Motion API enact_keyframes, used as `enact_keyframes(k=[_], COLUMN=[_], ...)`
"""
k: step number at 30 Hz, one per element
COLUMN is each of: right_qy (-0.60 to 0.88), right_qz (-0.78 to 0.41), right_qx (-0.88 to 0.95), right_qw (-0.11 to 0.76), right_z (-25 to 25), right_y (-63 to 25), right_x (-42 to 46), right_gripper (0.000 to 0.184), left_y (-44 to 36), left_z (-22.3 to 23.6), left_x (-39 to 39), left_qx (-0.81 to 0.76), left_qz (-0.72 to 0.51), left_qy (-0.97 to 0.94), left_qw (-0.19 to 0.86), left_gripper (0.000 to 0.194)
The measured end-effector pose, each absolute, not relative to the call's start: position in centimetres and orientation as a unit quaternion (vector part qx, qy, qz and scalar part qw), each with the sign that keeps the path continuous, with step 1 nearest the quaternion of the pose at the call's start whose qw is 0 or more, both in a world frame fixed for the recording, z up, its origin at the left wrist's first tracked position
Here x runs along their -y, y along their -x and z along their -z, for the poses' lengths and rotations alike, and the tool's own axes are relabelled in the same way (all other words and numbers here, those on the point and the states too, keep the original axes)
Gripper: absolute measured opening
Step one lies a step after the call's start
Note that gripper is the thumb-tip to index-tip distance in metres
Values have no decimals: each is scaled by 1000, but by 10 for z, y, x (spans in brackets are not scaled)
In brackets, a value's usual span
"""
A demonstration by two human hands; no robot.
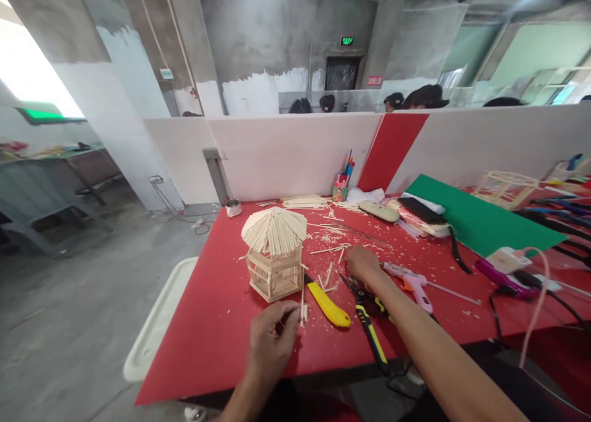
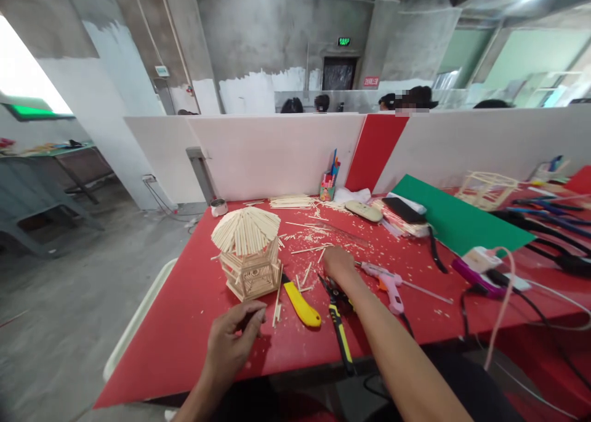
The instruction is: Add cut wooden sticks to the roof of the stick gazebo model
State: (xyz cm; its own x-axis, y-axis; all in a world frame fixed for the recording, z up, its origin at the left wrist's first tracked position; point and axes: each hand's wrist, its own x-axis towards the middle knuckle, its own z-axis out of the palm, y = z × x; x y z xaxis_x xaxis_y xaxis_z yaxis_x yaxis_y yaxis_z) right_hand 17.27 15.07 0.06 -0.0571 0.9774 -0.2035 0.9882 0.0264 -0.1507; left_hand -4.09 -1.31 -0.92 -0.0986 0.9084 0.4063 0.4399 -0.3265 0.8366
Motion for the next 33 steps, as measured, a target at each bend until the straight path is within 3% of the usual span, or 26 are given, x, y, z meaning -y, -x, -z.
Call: enact_keyframes(k=[2,7,8,10,12,16,22,27,33], right_qy=[-666,-583,-535,-466,-481,-613,-681,-690,-668], right_qz=[164,259,322,402,375,199,147,130,144], right_qx=[-726,-729,-706,-669,-683,-701,-689,-682,-698], right_qw=[-52,-247,-334,-417,-401,-304,-200,-202,-212], right_z=[-12,-39,-40,-40,-34,-19,0,8,11], right_y=[-174,-161,-155,-143,-134,-137,-151,-154,-144], right_x=[-137,-71,-56,-31,-19,-30,-61,-54,-26], right_gripper=[26,38,37,33,28,25,21,23,24], left_y=[39,29,27,23,19,20,33,45,53], left_z=[3,-18,-21,-24,-21,1,39,40,38], left_x=[13,10,9,8,9,9,4,1,-2], left_qx=[-529,-501,-496,-488,-484,-519,-562,-577,-632], left_qz=[-537,-588,-588,-573,-543,-496,-461,-478,-429], left_qy=[-589,-450,-436,-427,-437,-473,-539,-519,-590], left_qw=[290,447,468,502,529,511,427,411,261], left_gripper=[15,24,26,31,34,34,22,18,16])
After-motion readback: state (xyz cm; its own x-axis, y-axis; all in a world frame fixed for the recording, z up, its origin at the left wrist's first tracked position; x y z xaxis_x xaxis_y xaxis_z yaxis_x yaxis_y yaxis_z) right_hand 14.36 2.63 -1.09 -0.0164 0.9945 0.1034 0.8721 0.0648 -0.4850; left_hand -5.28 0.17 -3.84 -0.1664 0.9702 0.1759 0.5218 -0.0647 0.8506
